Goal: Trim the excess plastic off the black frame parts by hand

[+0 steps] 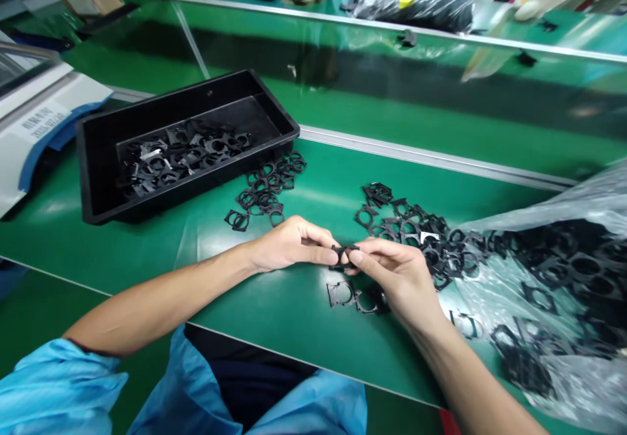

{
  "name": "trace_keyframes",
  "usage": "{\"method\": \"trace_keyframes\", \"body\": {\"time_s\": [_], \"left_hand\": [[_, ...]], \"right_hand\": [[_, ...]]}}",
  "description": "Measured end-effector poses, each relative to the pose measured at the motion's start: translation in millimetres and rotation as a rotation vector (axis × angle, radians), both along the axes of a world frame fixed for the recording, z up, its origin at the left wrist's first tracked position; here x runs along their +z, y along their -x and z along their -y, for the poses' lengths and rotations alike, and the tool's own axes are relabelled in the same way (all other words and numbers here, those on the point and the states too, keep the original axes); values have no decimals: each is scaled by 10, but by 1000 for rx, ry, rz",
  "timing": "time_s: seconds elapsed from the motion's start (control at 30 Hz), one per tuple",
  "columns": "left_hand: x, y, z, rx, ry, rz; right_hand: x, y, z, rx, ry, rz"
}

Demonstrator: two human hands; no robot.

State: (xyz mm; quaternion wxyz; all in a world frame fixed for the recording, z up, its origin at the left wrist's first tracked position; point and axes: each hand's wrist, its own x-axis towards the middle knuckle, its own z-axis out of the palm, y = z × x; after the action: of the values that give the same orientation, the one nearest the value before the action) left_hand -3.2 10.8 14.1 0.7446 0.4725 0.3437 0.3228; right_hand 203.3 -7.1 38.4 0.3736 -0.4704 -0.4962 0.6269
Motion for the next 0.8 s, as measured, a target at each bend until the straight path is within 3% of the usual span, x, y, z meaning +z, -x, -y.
{"method": "trace_keyframes", "body": {"time_s": [0.27,0.5,0.8], "left_hand": [[-91,-56,28,125,-187,-92],[-52,-32,12,70,-68,35],[-69,-75,29,158,25,81]], "right_hand": [[-63,20,39,-92,-284,187],[-43,21,-4,-60,6,-7],[-73,16,-40,-105,106,-88]]}}
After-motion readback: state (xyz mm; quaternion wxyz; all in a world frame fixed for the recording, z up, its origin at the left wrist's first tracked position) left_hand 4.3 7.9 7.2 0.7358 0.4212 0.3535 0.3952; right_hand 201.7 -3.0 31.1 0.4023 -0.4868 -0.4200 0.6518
